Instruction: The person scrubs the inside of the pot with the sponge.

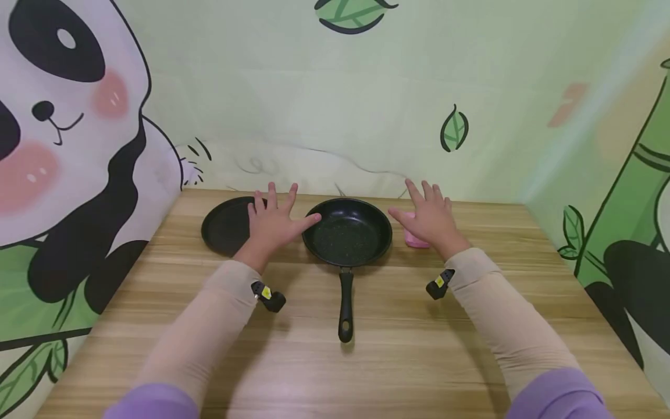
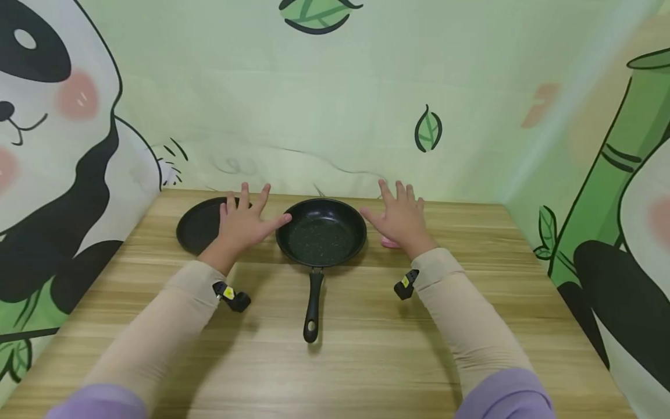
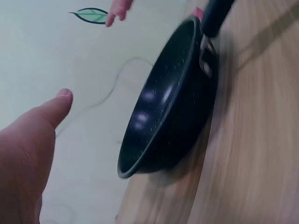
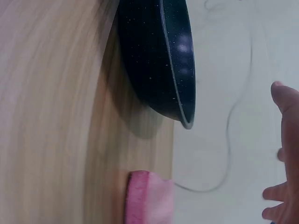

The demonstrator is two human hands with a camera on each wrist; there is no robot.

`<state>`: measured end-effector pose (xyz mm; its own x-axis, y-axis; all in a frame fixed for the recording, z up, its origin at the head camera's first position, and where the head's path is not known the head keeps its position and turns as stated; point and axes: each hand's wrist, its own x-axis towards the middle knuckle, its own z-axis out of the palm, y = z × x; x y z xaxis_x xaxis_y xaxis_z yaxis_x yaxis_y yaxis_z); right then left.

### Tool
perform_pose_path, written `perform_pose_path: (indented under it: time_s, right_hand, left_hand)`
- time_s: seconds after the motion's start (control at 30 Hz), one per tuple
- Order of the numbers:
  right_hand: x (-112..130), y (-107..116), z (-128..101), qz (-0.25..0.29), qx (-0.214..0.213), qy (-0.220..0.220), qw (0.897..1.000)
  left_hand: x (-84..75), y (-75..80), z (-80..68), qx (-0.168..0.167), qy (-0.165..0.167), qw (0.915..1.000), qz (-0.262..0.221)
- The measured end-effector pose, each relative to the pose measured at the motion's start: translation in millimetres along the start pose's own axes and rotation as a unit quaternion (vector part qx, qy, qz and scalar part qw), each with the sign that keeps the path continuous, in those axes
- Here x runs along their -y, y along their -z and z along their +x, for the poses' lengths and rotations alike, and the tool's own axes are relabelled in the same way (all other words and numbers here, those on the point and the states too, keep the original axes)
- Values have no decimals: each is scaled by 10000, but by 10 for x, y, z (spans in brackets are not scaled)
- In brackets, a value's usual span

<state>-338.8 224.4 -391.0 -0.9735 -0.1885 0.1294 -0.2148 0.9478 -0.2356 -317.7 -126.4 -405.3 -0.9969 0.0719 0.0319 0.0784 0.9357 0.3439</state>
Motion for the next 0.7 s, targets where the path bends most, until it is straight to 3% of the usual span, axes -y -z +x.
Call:
perform_pose_path:
  time_s: [0.17, 0.3, 0.43, 0.57, 0.67, 0.7]
  right_hand:
    - [-65, -82, 0, 677, -419, -44, 9968]
    - [-130, -180, -24, 1265, -666, -204, 9895]
    - [-191, -291, -53, 1753, -958, -399, 9790]
    - [-237, -430, -74, 2177, -1277, -607, 9657]
    - [-266, -552, -96, 2447, -1462, -720, 9558]
    - [-279, -599, -105, 2515, -1515, -767, 9528]
  left_hand:
    - [-64, -92, -74, -408, 84, 9933, -1075]
    - [-104, -239, -188, -619, 129, 9682, -2421]
    - [-123, -392, -322, -614, 330, 9273, -3677]
    - [-130, -521, -444, -395, 684, 8861, -4567]
    - [-167, -597, -524, -244, 949, 8483, -5204]
    - [-184, -620, -549, -190, 1062, 8319, -5443]
